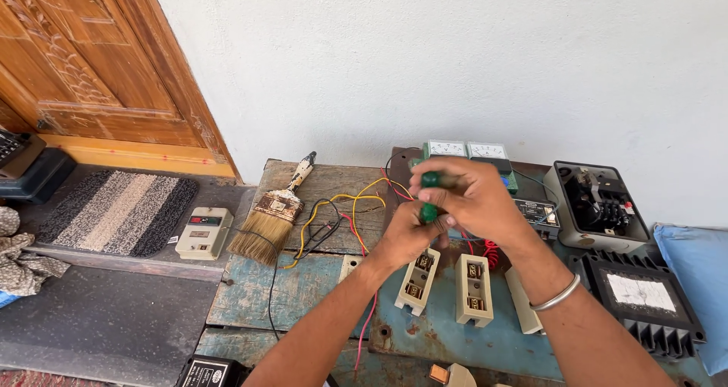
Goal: The person wires an electrical starter panel by cutting and stripping wires with pliers, tightening and loosening screws on fuse holders using a screwdriver, and connecting the wires to the electrical components.
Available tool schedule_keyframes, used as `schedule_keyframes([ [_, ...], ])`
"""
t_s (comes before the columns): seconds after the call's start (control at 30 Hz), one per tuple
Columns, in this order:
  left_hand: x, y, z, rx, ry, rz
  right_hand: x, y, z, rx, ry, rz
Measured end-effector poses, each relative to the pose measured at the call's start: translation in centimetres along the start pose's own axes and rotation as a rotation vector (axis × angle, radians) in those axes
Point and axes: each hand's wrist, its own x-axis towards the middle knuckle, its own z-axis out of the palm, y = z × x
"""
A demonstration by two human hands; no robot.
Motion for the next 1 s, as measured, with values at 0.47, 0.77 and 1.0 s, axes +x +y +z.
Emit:
schedule_keyframes([
  [0.47, -0.8, 0.9, -0.1, 0.177, -0.003, 0.062, 1.8, 5.6, -3.1, 1.040, -0.545, -0.069],
  [0.77, -6.1, 0.5, -4.0, 0.775, -0.459, -0.009, 0.0, 2.0, 2.2, 0.243, 0.217, -0.008],
  [1.0, -5.2, 0.8, -4.2, 0.758, -0.490, -0.103, 4.9, 5.4, -1.9, 0.850, -0.868, 0.000],
])
